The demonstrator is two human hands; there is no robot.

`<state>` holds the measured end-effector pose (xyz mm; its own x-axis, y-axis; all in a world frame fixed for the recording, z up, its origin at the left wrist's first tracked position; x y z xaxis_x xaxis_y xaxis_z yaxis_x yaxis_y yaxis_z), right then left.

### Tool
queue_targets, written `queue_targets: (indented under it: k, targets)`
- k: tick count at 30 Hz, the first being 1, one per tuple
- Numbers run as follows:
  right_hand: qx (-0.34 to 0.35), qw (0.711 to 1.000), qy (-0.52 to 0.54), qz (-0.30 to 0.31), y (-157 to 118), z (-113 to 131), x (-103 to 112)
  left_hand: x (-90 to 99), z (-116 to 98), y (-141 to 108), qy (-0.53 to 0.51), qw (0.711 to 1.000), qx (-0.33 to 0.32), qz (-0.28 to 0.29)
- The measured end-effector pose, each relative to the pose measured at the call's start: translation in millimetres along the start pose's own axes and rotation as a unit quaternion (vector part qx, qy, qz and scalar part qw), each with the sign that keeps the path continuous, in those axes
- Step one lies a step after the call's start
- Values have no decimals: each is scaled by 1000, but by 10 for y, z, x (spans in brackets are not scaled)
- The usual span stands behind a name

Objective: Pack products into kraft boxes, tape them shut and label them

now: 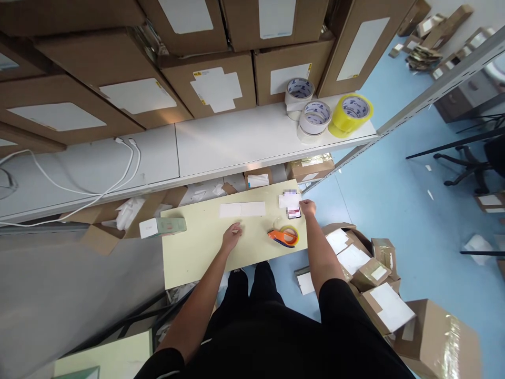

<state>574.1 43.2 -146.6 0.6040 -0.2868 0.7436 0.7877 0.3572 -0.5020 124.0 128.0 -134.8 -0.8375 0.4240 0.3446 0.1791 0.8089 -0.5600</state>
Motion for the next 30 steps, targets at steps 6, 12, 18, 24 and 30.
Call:
queue_targets:
  k: [6, 12, 18, 24, 30]
  targets:
    - [31, 999, -30, 16, -31, 66, 18, -28, 25, 44, 0, 1000, -1, 2]
    - [66, 996, -46, 40, -184, 207, -127, -111, 95, 80, 3, 1000, -12, -1]
    - [72, 992, -101, 27, -350, 358, -222, -149, 100, 66, 14, 1000, -14, 2]
    - [66, 988, -126, 53, -465, 448, -220, -125, 83, 36, 14, 1000, -5, -1]
    - [81, 985, -147, 47, -517, 488, -196, -117, 35, 10, 23, 1000, 0, -4]
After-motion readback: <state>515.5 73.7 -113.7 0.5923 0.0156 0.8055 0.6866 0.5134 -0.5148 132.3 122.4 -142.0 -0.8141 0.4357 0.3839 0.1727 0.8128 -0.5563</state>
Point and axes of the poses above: each hand's wrist, its own y-axis towards the middle knuckle, its own x-axis out of the back of the hand, z = x × y, the point moved 4 cm from there along y, towards the middle knuckle, and after that the axes turned 8 degrees about -y, right-handed, at the moved point
